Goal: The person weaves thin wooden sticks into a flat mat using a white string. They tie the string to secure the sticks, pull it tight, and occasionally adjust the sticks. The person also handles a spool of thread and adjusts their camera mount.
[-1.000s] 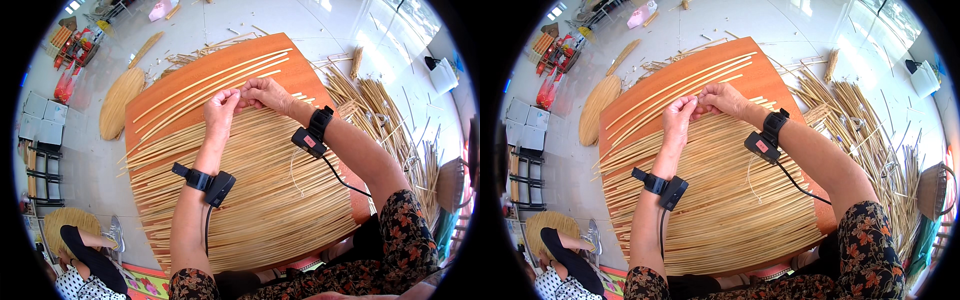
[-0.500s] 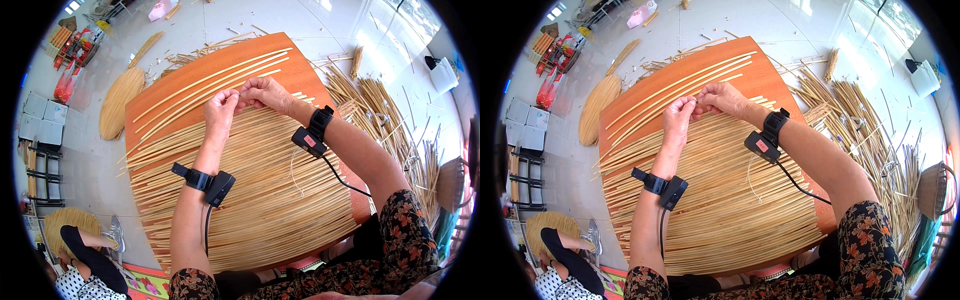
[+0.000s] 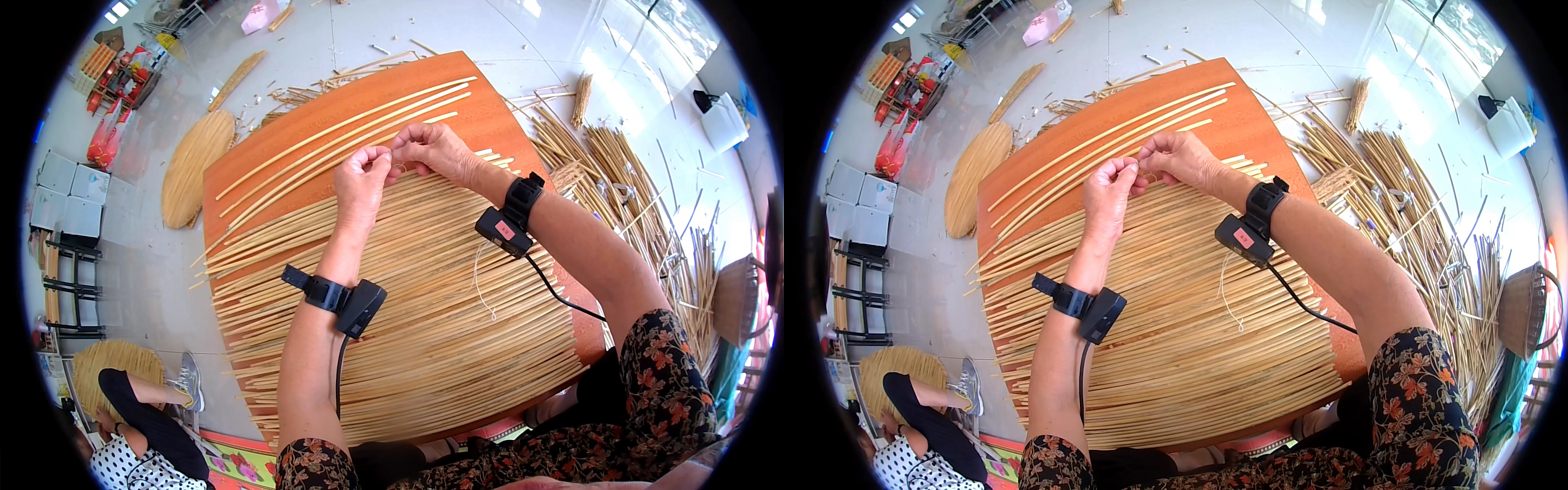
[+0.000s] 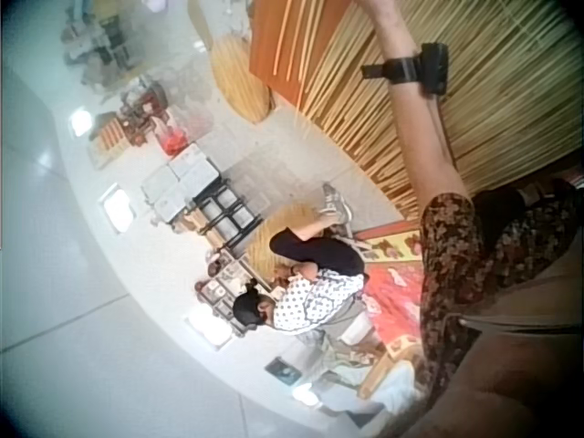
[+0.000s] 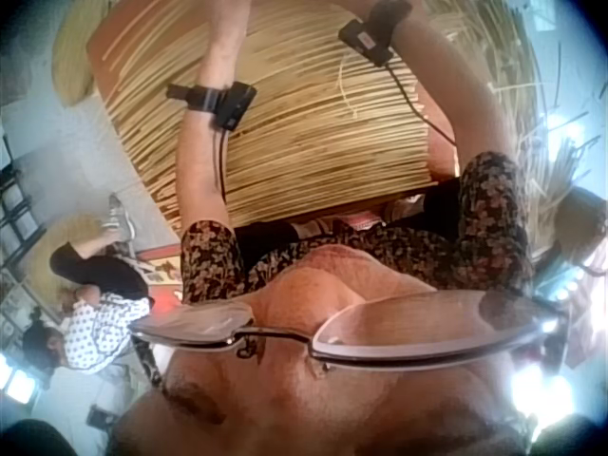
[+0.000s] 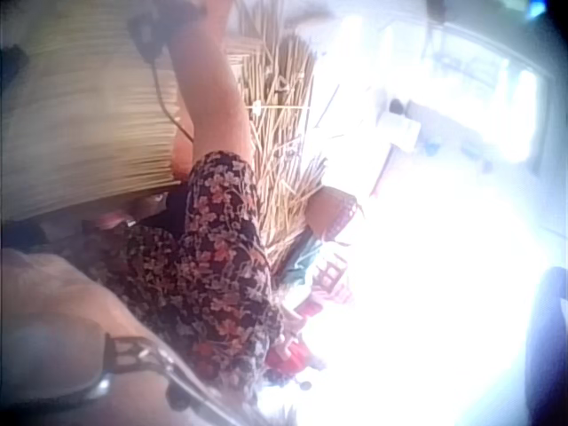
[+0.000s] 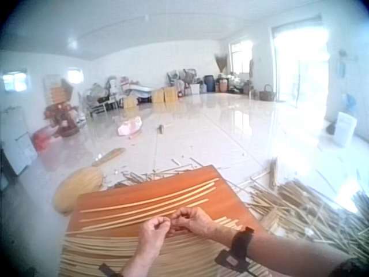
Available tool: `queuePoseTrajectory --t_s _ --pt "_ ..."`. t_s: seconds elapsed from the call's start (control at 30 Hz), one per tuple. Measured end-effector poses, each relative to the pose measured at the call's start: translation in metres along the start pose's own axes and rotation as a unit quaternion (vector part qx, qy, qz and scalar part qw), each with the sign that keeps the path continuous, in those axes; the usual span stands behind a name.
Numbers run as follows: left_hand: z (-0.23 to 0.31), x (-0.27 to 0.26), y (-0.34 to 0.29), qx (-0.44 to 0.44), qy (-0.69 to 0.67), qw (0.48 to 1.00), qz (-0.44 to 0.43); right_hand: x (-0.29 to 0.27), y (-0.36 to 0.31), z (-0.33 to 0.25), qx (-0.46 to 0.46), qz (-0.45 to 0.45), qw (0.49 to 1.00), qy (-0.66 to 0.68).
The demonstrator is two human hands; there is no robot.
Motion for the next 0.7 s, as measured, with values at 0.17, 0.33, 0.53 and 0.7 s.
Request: queuePoseTrajectory --t_s 0.17,0.33,0.53,0.7 --pt "-0.004 0.002 0.001 0.026 0.079 0.996 0.023 0.001 0.0 0.001 0.009 0.025 1.0 0.001" --pt "-0.004 0.011 0.0 0.077 0.227 0.97 0.051 -0.004 0.001 0.003 0.0 0.028 0.999 -0.02" --pt "-0.005 0.006 -0.002 0.031 0.101 0.993 0.052 -0.001 0.002 0.002 -0.007 0.011 0.999 -0.035" --pt "-0.002 0.006 -0.003 0.019 0.058 0.997 0.051 -0.003 0.003 0.003 -0.013 0.011 0.999 -0.032"
Point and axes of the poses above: each hand's wrist, its own y-axis towards the middle knuckle, its own x-axis out of the palm, z = x × y, the point moved 4 cm from there along y, towards the middle knuckle, and after that the axes turned 2 degrees about -z, right-handed, at the moved point
